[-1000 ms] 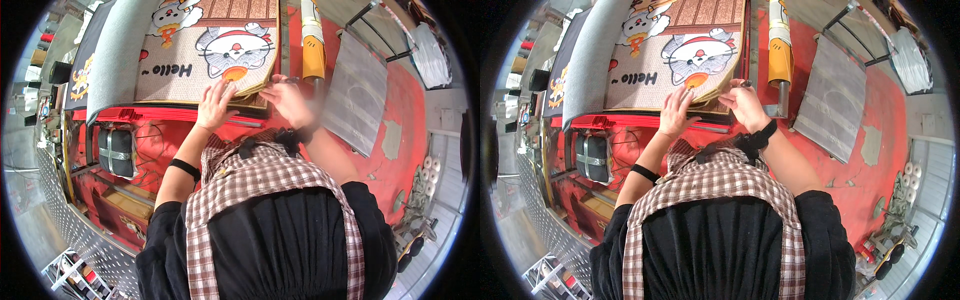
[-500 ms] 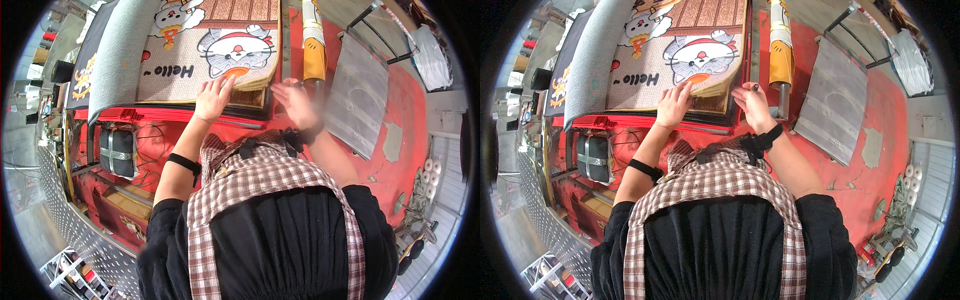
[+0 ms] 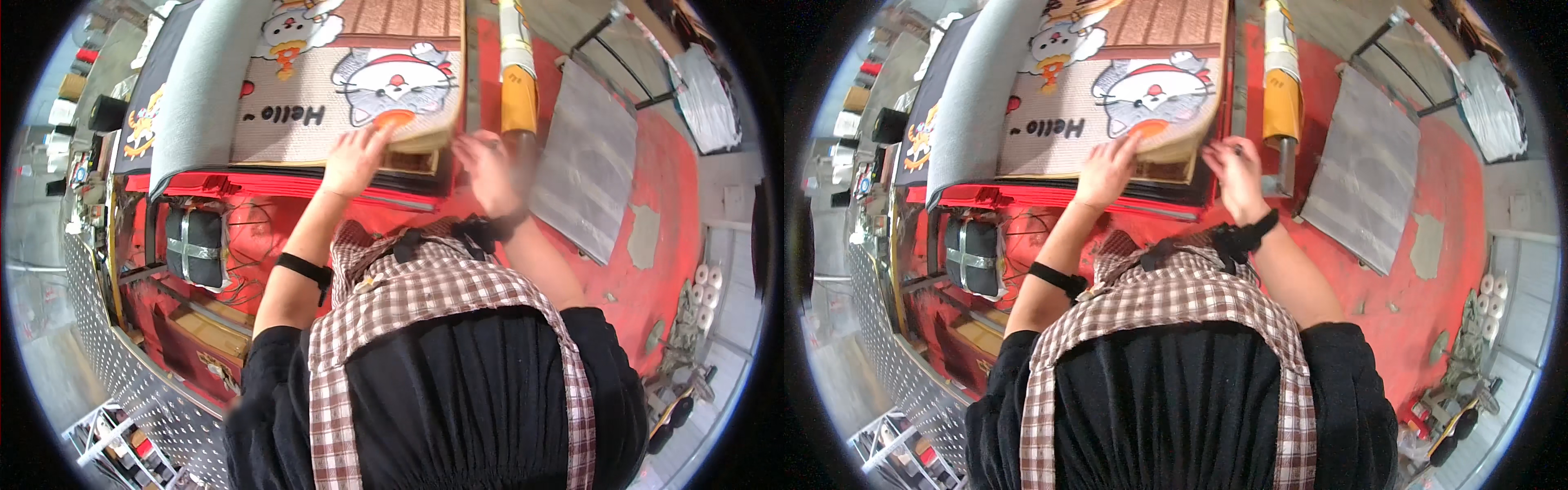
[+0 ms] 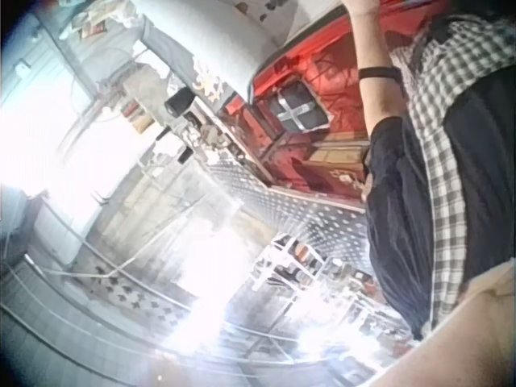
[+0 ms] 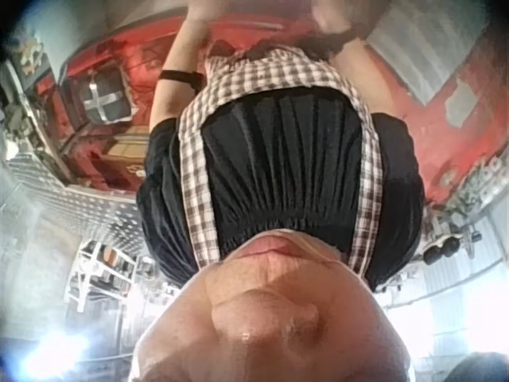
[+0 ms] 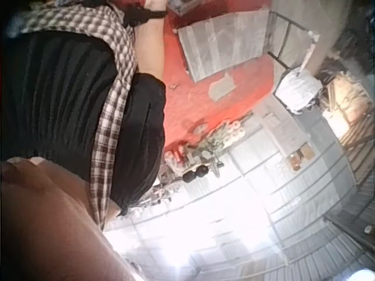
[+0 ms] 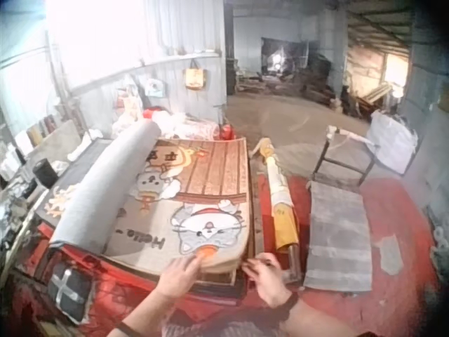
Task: The person is flipping through a stack of decorated floor mats, inspecting them, and recording counts or notes on a notepad.
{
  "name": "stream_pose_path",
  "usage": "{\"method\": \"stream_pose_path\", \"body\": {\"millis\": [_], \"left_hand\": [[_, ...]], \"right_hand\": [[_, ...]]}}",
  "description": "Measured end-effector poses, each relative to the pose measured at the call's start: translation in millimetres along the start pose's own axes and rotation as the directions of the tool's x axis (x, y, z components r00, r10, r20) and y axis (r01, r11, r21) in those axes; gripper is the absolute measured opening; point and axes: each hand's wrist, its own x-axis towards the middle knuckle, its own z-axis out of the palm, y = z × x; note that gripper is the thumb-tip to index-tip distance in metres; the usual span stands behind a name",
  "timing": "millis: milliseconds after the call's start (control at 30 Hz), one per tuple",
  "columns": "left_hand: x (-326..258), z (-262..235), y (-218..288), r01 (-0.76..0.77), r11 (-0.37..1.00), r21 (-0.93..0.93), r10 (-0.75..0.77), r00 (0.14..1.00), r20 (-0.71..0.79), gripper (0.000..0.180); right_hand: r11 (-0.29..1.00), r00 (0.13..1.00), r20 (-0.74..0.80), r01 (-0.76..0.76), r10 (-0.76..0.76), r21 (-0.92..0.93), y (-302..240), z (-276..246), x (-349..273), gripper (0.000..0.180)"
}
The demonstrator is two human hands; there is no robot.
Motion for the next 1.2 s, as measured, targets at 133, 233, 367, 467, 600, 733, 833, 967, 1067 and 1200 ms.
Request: {"method": "stream_pose_path", "body": {"millis": [133,233,367,467,600,733,833,967,1067,1200], "left_hand": [[-26,-14,7,0.136,0.922,-0.361,-0.145,0.989,0.004,0.056],[-60,-21,-34,0.465,0.635,-0.617,-0.757,0.533,-0.378,0.047],[-116,-75,-150,-0.297,-0.052,-0.953,-0.988,-0.125,0.092,0.070],[-128,-114,-219,-0.692,-0.367,-0.622,-0.911,0.132,0.390,0.098],[-58,-140,-201,-0.262,0.103,-0.960,-0.994,0.019,-0.112,0.063],[-62,-117,-144,0.402,0.707,-0.582,-0.644,0.705,-0.296,0.028],[-67,-130,-133,-0.025,0.933,-0.360,0.077,0.989,0.129,0.040],[-113,-111,-177,-0.219,0.802,-0.556,0.429,0.859,0.280,0.055],[-158,-140,-243,-0.009,0.814,-0.581,0.236,0.919,0.317,0.048],[-201,-143,-318,0.159,0.829,-0.536,-0.107,0.986,0.128,0.030]], "right_hand": [[0.948,0.953,-0.075,0.279,-0.293,-0.156,1,-74,9,0.024],[0.851,0.897,-0.080,0.380,-0.435,-0.363,-16,-81,-2,0.022],[0.804,0.845,-0.015,0.503,-0.535,-0.318,-38,-58,-5,0.017],[0.750,0.806,-0.028,0.537,-0.591,-0.387,-51,-1,-5,0.015],[0.614,0.679,0.003,0.666,-0.734,-0.424,-77,63,-31,0.013],[0.429,0.516,0.077,0.777,-0.853,-0.460,-81,142,-62,0.015],[0.233,0.334,0.122,0.833,-0.935,-0.501,-62,226,-105,0.024],[0.022,0.071,0.129,0.938,-0.989,-0.345,-15,316,-160,0.036],[0.100,0.129,0.063,0.936,-0.990,-0.338,31,346,-166,0.034],[0.628,0.690,0.375,0.722,-0.619,-0.292,106,379,-118,0.067]]}}
